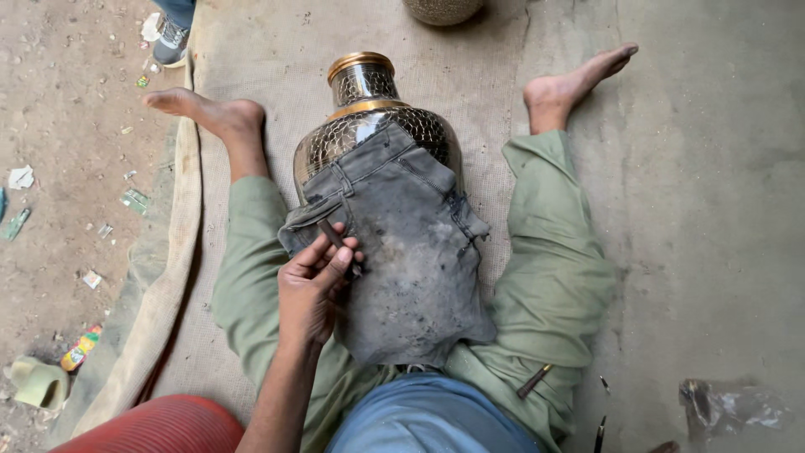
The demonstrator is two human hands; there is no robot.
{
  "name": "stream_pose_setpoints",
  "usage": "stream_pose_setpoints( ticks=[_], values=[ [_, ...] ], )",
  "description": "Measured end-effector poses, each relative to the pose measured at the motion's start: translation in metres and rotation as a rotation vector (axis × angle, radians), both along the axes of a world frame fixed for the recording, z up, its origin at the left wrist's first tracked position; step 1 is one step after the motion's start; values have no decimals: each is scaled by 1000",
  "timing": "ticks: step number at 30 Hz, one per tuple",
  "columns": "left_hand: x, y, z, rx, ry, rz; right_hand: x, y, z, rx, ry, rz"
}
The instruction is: The person sits on the floor and rubs a large patterned metal vase with a rectangular block wrapped in cloth. They then switch to a small cylindrical tool, rub it on a cloth, and continue rubbing the vase surface. The person uses a wooden mallet to tap the vase near the end.
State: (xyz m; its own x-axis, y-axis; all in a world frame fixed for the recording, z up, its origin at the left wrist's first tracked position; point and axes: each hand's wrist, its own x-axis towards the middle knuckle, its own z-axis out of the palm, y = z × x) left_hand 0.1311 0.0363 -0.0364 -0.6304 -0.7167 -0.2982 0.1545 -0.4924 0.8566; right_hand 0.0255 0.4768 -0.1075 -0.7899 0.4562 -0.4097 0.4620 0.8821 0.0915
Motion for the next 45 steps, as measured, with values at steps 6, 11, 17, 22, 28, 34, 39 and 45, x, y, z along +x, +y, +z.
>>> stream_pose_setpoints(
  ticks=[6, 11, 17, 22, 28, 34, 39, 45],
  values=[
    [-9, 9, 5, -245, 36, 73, -9, 8, 16, -46, 52, 9],
    [-17, 23, 14, -731, -32, -9, -32, 40, -4, -251, 387, 3],
    [-22, 29, 20, -1149, -154, -14, -45, -1, 43, -728, 803, 361],
    [-22, 32, 15, -1137, -112, 11, -65, -127, 139, -453, 823, 1246],
    [-20, 32, 7, -1159, -101, 27, -69, -239, 189, -446, 932, 1593],
    [-17, 30, -3, -1172, -71, 16, -62, -258, 197, -317, 848, 1562],
    [-18, 29, -5, -1148, -236, -26, -61, -247, 179, -599, 646, 1381],
    [-16, 17, 19, -135, 104, 61, -89, -188, 133, -717, 560, 931]
  ],
)
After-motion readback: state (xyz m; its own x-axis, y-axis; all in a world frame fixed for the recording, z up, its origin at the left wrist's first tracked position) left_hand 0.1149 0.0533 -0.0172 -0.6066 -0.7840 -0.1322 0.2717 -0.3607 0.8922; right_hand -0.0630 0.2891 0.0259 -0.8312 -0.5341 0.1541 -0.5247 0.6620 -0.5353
